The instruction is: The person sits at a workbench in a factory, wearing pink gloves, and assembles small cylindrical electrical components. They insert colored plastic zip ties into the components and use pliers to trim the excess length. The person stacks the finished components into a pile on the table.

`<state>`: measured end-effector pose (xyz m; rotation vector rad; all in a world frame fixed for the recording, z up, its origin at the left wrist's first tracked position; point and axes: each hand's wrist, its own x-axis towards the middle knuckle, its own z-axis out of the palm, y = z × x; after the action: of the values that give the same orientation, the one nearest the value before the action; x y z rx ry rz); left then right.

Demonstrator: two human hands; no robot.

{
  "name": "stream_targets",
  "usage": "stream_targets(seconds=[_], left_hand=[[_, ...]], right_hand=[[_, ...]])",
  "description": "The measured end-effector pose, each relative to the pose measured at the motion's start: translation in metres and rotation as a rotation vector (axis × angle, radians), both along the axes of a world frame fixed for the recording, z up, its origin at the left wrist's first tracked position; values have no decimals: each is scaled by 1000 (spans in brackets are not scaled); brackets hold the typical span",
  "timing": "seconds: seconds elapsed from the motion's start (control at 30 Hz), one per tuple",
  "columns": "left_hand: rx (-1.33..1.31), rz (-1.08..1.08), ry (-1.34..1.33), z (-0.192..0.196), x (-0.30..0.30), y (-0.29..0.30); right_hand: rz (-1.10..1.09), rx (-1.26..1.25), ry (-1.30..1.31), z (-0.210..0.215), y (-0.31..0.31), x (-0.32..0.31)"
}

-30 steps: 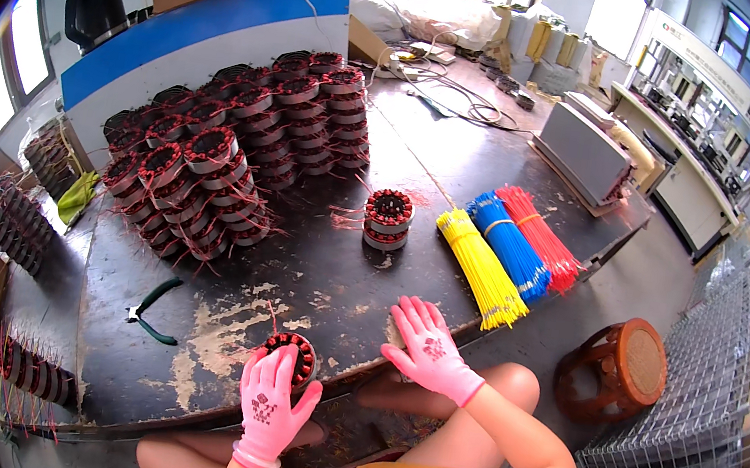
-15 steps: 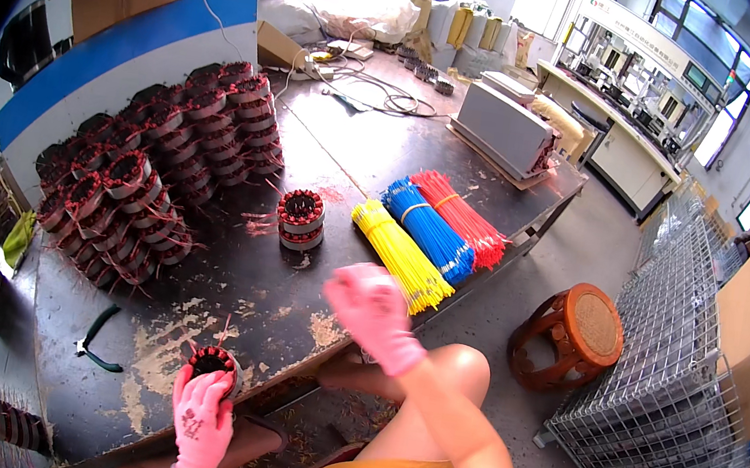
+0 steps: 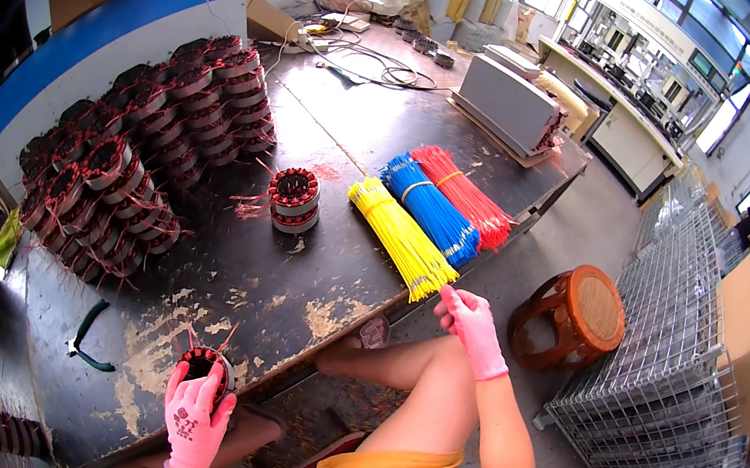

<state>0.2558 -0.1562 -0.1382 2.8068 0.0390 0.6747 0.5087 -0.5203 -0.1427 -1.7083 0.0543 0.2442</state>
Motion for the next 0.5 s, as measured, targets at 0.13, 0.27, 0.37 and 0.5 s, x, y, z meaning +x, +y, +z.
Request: stream_targets(seconds=[0.13,0.27,0.37,0.5], left_hand=[[-38,-19,118,16,-18,8],[-37,-60,-15,38,-28,9],[77,-7,-349,68,-18,-16],[446,-220,-432,98,-22,-17]], right_hand=[[-82,95,-87,35,-3,-34],[-9,188,-175,93,23,-94],[495,195,-237,112,81,-124],[1062,104,-822,115,168,-137]])
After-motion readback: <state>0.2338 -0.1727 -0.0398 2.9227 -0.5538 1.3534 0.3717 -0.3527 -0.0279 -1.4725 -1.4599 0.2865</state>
